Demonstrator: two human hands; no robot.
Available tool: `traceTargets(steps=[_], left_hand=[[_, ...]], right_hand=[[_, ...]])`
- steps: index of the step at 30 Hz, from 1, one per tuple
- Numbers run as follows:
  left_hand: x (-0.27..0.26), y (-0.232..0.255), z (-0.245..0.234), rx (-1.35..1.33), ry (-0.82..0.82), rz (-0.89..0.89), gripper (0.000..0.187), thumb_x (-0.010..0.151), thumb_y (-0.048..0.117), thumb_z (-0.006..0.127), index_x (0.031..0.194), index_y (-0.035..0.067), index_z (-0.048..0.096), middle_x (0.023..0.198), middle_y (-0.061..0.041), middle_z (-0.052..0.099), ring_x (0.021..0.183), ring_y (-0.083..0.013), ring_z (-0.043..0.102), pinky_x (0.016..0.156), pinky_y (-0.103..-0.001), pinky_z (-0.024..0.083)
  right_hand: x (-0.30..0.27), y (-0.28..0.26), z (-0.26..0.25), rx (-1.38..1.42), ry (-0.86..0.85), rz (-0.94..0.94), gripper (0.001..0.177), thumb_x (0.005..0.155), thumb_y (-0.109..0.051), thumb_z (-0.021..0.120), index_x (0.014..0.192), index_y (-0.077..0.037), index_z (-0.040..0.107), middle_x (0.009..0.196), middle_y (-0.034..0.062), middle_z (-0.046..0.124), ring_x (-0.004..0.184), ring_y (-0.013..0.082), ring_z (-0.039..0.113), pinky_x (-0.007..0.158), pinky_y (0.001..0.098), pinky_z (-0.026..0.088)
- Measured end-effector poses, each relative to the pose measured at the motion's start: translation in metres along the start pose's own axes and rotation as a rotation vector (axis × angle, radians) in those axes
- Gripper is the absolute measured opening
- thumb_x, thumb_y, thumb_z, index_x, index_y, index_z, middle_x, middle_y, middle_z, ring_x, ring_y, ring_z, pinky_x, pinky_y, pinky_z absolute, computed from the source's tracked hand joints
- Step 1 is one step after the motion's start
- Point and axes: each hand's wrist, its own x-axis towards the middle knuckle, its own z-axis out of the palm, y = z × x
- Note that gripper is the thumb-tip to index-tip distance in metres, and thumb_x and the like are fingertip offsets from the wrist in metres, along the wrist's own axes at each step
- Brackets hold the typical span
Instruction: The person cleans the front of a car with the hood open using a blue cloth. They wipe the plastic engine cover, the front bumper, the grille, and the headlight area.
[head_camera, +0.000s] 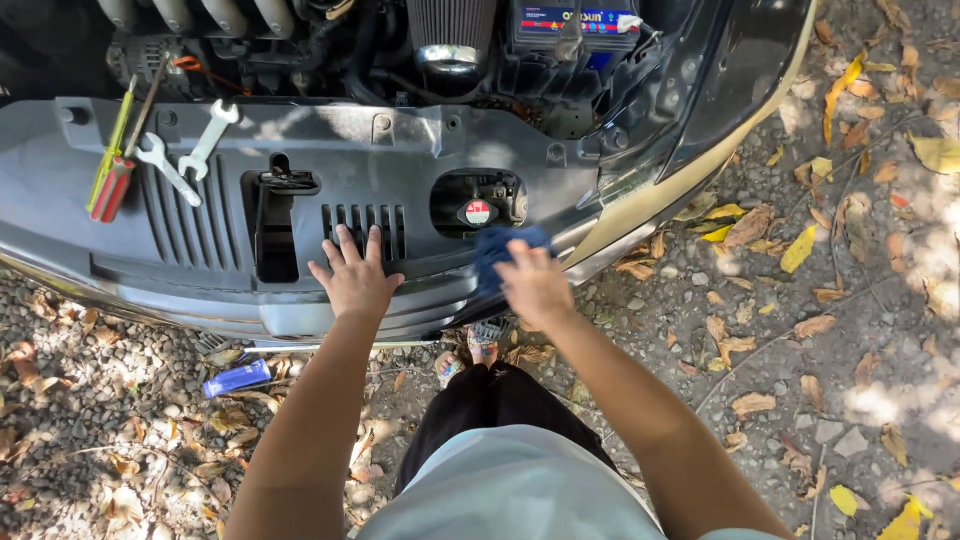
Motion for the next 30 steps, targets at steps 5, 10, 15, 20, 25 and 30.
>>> traceTargets(steps=[5,10,15,20,25,30], left_hand=[[-0.005,0.0,-0.011,0.012,-0.042,0.01,0.093,0.093,0.06,0.062,0.167,0.028,0.015,0.17,-0.023,0.014,0.155,-0.0463,0.02,0.116,-0.073,0.016],[-0.003,-0.001,-0.009,0.019,-0.053,0.026,0.092,0.094,0.059,0.06,0.167,0.027,0.014,0.17,-0.024,0.013,0.154,-0.0475,0.018,0.116,-0.074,0.015],[-0.005,0.001,-0.016,0.025,-0.073,0.024,0.091,0.096,0.057,0.059,0.168,0.025,0.012,0.17,-0.025,0.011,0.154,-0.0487,0.018,0.115,-0.074,0.014],[-0.005,0.002,-0.019,0.03,-0.087,0.032,0.091,0.097,0.057,0.058,0.167,0.024,0.011,0.17,-0.026,0.011,0.154,-0.0495,0.018,0.116,-0.074,0.013],[-0.005,0.0,-0.016,0.019,-0.091,0.039,0.09,0.097,0.057,0.058,0.167,0.024,0.012,0.169,-0.026,0.011,0.154,-0.0502,0.017,0.116,-0.074,0.014],[-0.004,0.0,-0.019,0.015,-0.083,0.041,0.09,0.097,0.056,0.059,0.167,0.023,0.013,0.169,-0.027,0.012,0.153,-0.0511,0.019,0.116,-0.073,0.015]], right_hand=[[0.0,0.089,-0.028,-0.121,0.104,0.386,0.043,0.088,-0.036,0.073,0.13,-0.031,0.068,0.135,0.0099,0.054,0.103,0.0379,0.063,0.078,0.0505,0.057],[0.051,0.108,-0.089,-0.014,0.371,0.469,0.059,0.093,-0.035,0.076,0.148,-0.023,0.058,0.144,0.016,0.046,0.11,0.0439,0.06,0.088,0.0544,0.056],[0.091,0.098,-0.044,0.062,0.332,0.486,0.063,0.09,-0.034,0.08,0.147,-0.026,0.054,0.153,0.0134,0.035,0.12,0.0457,0.052,0.084,0.0596,0.062],[0.02,0.055,-0.005,0.094,0.215,0.479,0.051,0.094,-0.035,0.07,0.142,-0.025,0.056,0.146,0.0141,0.044,0.119,0.044,0.054,0.086,0.0544,0.061],[0.01,0.064,-0.024,0.257,0.028,0.478,0.048,0.089,-0.046,0.071,0.134,-0.034,0.063,0.139,0.0064,0.054,0.117,0.0353,0.063,0.086,0.0504,0.06],[0.07,0.069,-0.068,0.294,0.197,0.472,0.074,0.085,-0.048,0.078,0.149,-0.027,0.049,0.16,0.0208,0.033,0.139,0.0598,0.038,0.109,0.0689,0.041]])
